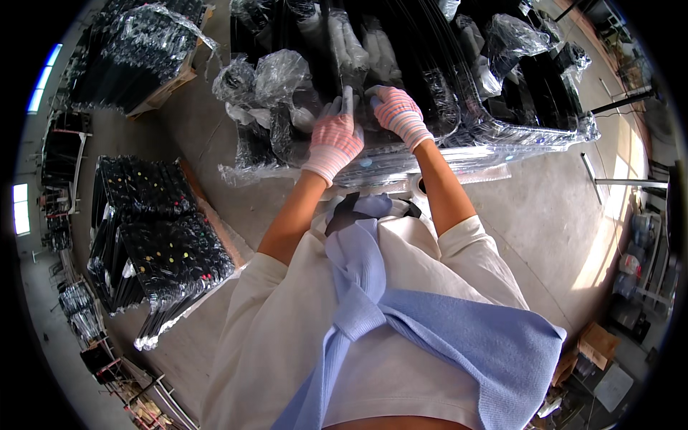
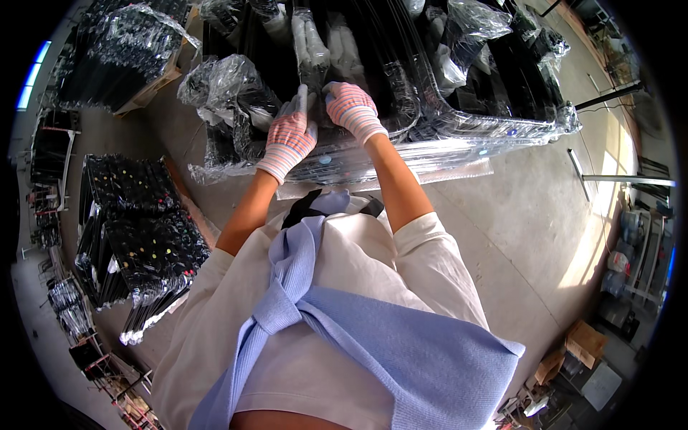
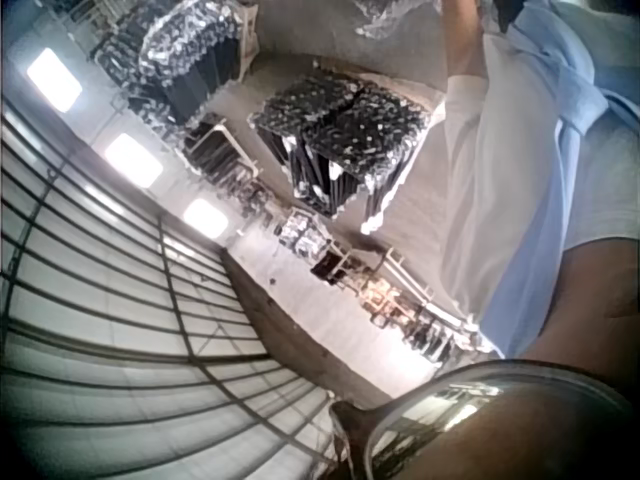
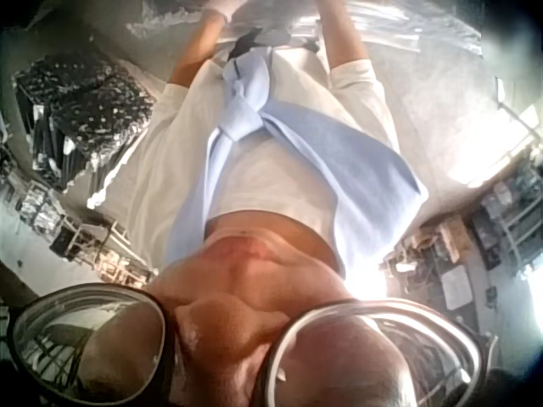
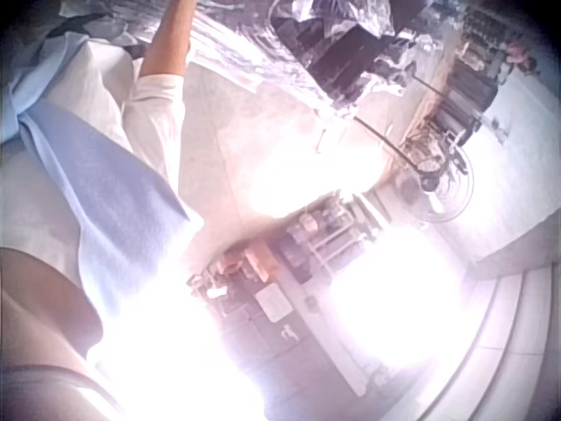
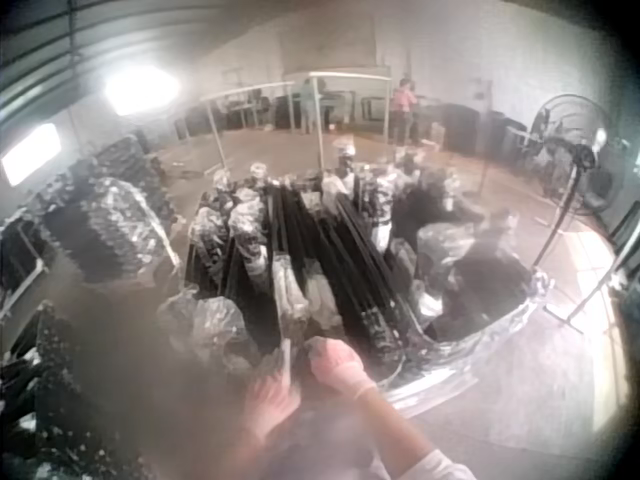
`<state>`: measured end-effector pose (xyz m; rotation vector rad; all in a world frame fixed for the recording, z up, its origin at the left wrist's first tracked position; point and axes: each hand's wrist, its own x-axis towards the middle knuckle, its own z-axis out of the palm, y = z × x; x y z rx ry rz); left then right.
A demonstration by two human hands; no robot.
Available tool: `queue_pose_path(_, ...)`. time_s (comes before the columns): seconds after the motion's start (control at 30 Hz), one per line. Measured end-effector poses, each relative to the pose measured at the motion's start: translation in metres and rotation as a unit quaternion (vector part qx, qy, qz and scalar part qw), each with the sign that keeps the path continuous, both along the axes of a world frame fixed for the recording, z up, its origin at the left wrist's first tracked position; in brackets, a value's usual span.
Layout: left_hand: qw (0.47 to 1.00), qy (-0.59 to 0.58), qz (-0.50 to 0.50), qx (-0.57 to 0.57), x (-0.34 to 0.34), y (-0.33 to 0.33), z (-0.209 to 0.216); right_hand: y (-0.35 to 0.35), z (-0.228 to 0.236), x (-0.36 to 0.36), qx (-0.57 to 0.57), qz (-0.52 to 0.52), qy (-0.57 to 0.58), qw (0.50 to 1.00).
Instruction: The person walks through a warehouse and approaches a pallet of wrapped furniture. They use their hands to pull and tear away the plastic wrapping from the stacked items, exposing the black furniture frames underneath.
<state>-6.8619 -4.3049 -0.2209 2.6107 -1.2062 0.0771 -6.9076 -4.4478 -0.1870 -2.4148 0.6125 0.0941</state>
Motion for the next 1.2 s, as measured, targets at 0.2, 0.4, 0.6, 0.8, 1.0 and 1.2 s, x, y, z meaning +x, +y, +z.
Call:
queue_pose_path(0.2, 0.995, 0.033, 0.004, 0.096, 0.006, -0.002, -0.005, 0.000, -0.008, 0.001, -0.021, 0.006, -0.014, 1.000)
queue_pose_path(0.4, 0.998, -0.008, -0.017, -0.064, -0.001, 0.004, -0.002, 0.002, -0.006, 0.000, -0.018, -0.004, -0.008, 1.000)
queue_pose_path(0.6, 0.995, -0.025, 0.021, -0.089, -0.003, 0.003, -0.003, -0.001, -0.008, 0.003, 0.011, -0.003, 0.025, 1.000)
queue_pose_path(0.8, 0.998, 0.057, 0.008, -0.017, -0.001, 0.003, 0.004, -0.001, -0.011, 0.001, 0.006, 0.002, 0.002, 1.000)
queue_pose_path(1.0, 0.998, 0.062, 0.016, -0.009, -0.002, 0.000, 0.004, -0.012, -0.041, 0.008, 0.033, 0.010, -0.027, 0.999)
queue_pose_path(1.2, 0.997, 0.074, 0.028, -0.002, -0.004, 0.000, 0.011, -0.006, -0.018, 0.004, 0.006, 0.014, -0.007, 1.000)
